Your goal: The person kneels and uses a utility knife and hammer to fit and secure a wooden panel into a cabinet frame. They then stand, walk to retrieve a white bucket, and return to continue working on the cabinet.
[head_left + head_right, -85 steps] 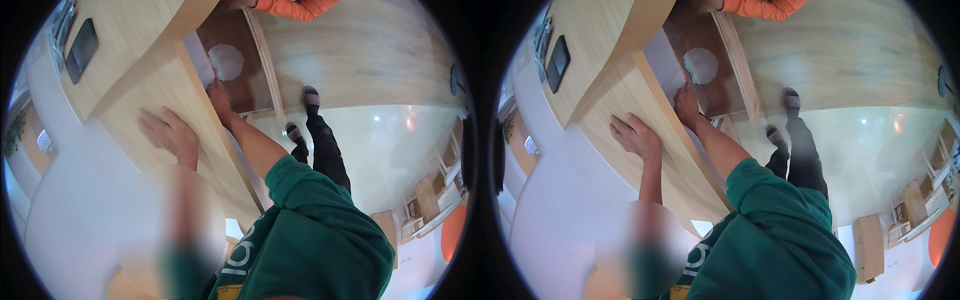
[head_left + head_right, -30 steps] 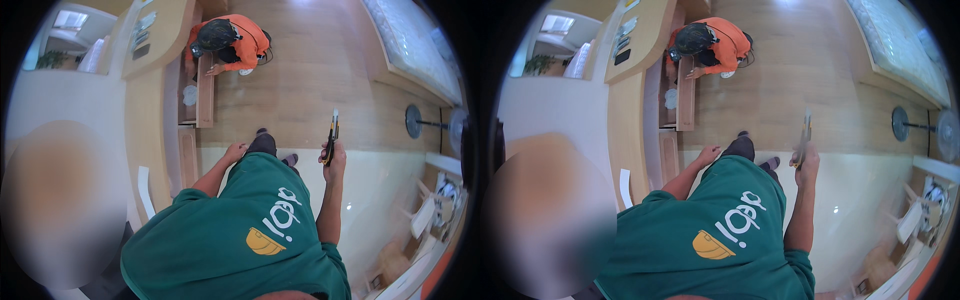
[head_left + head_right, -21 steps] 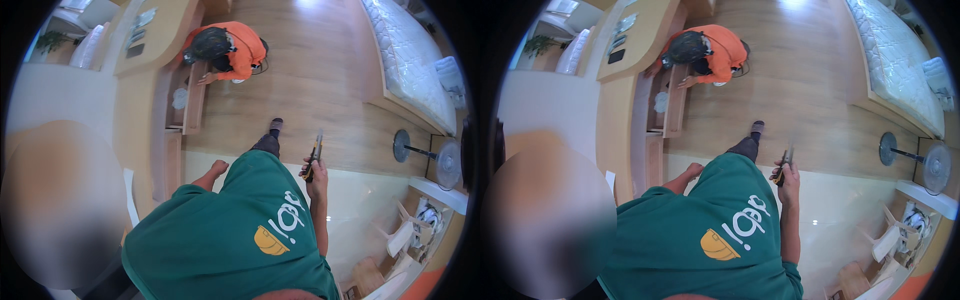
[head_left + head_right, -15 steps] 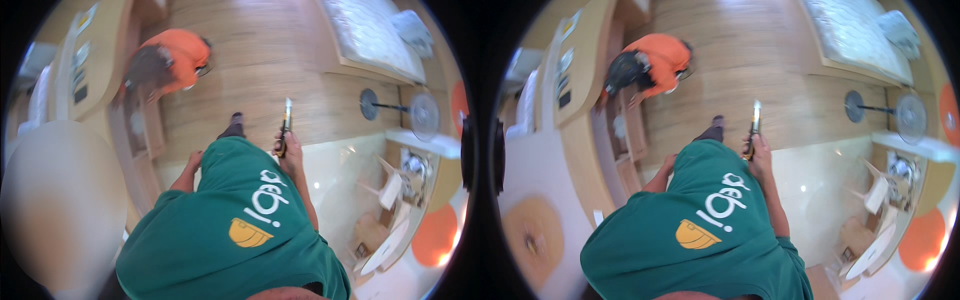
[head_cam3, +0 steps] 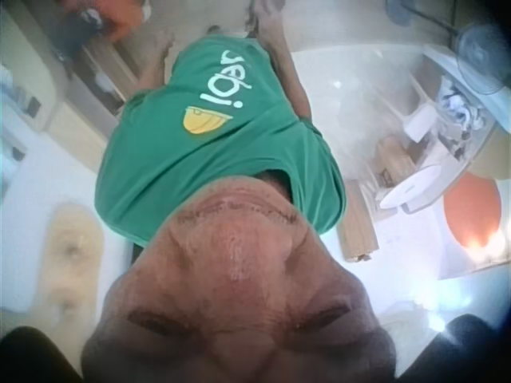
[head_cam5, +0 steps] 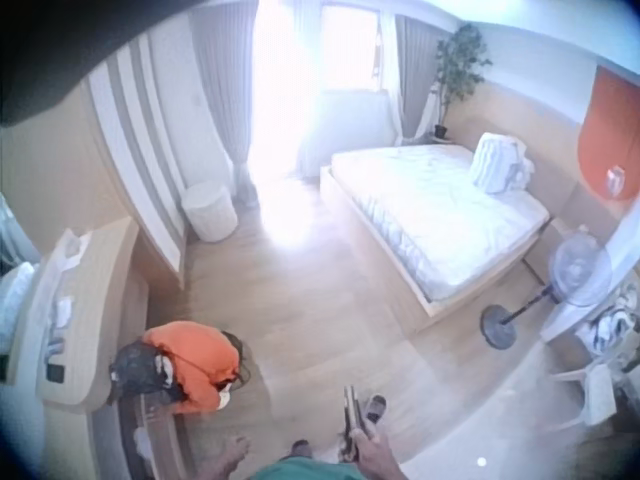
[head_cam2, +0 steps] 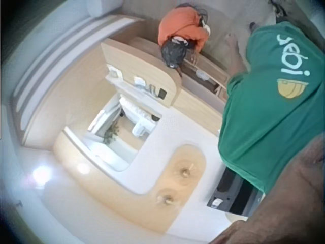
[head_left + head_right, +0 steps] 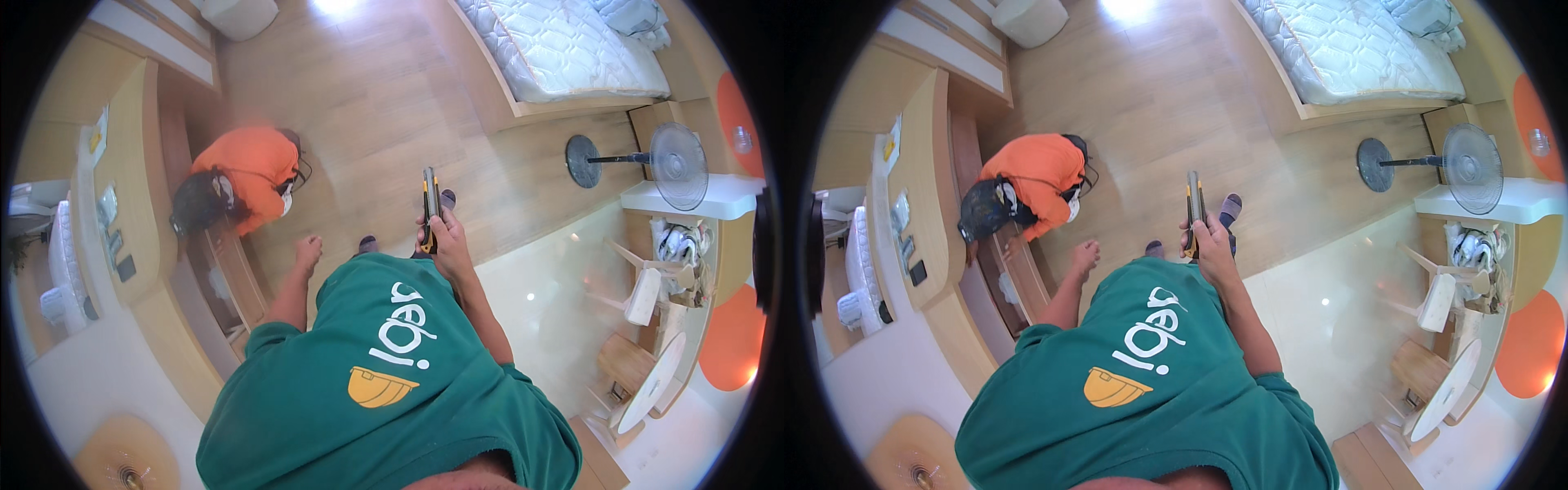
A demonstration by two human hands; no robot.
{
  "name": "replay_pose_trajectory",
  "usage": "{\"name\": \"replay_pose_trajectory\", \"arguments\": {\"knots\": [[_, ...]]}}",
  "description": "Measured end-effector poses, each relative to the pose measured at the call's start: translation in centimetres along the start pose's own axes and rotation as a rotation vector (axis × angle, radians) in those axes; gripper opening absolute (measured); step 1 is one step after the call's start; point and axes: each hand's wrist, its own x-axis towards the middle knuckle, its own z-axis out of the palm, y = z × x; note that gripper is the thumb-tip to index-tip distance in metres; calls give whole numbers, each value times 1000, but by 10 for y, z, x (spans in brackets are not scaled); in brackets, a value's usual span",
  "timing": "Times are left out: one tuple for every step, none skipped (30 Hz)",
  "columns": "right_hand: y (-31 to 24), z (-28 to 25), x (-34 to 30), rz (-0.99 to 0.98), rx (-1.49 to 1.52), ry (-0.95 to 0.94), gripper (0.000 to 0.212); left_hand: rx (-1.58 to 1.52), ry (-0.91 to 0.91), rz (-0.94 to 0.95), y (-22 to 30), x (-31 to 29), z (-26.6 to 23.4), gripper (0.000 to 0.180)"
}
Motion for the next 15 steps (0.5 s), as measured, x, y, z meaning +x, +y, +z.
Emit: {"name": "replay_pose_trajectory", "arguments": {"knots": [[-11, -3, 12, 7, 15, -16, 19, 15, 5, -19, 4, 4, 13, 31], [-25, -8, 23, 23, 39, -30, 20, 38, 14, -48, 3, 8, 23, 29], [-40, -17, 34, 46, 59, -47, 20, 80, 8, -40, 2, 13, 34, 31], [-55, -30, 47, 64, 70, -78, 21, 117, 3, -30, 2, 19, 45, 34], [-73, -42, 64, 70, 83, -112, 22, 157, -1, -7, 15, 28, 55, 36], [-84, -53, 76, 80, 100, -136, 24, 168, 12, -27, 33, 25, 67, 36], [-98, -63, 91, 82, 111, -166, 24, 178, 26, -46, 51, 21, 84, 36], [-114, -73, 105, 91, 118, -190, 25, 186, 35, -74, 64, 14, 98, 37], [-135, -82, 120, 103, 114, -229, 25, 159, 36, -35, 67, 18, 111, 37], [-153, -88, 129, 112, 108, -246, 26, 131, 38, 4, 70, 24, 124, 37], [-170, -92, 140, 121, 97, -270, 26, 96, 45, 45, 76, 32, 137, 37], [-179, -98, 146, 139, 94, -280, 27, 93, 34, 79, 92, 34, 148, 37], [-190, -102, 156, 139, 97, -289, 28, 89, 23, 112, 112, 41, 160, 38], [-201, -105, 171, 138, 99, -306, 29, 82, 20, 148, 124, 46, 168, 38], [-210, -108, 184, 137, 102, -323, 30, 53, 32, 159, 126, 50, 175, 38]]}}
